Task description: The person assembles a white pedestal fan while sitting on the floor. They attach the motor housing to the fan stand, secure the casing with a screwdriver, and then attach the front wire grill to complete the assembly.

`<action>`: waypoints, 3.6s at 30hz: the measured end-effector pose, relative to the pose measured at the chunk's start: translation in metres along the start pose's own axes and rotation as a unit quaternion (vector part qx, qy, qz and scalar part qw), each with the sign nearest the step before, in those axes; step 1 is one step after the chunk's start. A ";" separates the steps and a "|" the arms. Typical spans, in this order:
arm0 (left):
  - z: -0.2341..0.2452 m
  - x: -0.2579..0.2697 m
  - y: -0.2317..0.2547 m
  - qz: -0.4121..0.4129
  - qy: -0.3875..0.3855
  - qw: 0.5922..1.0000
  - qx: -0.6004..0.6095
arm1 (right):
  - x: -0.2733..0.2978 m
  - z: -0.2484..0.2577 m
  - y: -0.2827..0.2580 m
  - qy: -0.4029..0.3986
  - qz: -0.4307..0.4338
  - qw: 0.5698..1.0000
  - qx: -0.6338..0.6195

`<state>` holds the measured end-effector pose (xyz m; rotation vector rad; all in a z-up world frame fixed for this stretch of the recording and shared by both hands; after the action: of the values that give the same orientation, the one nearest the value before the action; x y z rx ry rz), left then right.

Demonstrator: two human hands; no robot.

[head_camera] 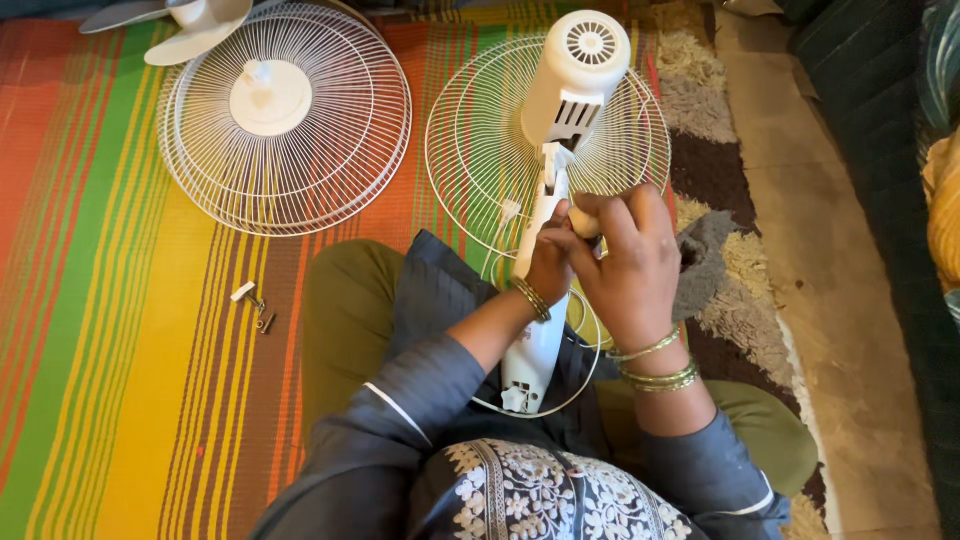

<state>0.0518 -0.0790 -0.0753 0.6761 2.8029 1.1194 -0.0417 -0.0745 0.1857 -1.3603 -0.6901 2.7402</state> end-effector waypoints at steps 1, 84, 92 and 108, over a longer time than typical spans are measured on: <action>0.003 -0.003 0.001 0.021 0.004 0.999 -0.026 | -0.001 0.000 0.003 -0.009 0.000 1.000 -0.008; 0.018 0.001 -0.003 -0.033 -0.191 0.964 -0.182 | -0.003 -0.026 -0.008 -0.067 -0.054 0.988 -0.125; 0.024 0.003 -0.020 -0.141 -0.252 0.911 -0.294 | -0.015 -0.046 -0.001 -0.219 -0.118 0.941 -0.227; 0.015 0.055 0.097 -0.278 -0.066 0.839 -0.464 | -0.027 -0.027 -0.056 -0.073 0.018 0.991 0.110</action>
<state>0.0420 0.0154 -0.0151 -0.1508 1.7441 1.8809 -0.0148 -0.0185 0.2138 -1.1481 -0.3566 2.8623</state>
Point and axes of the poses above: each hand's wrist, its own x-axis away from the middle knuckle, its own z-axis out of the back of the hand, y = z × x, the point moved 8 cm from there along -x, towards the middle knuckle, and after that the axes turned 15 degrees about y, right-handed, at the moved point
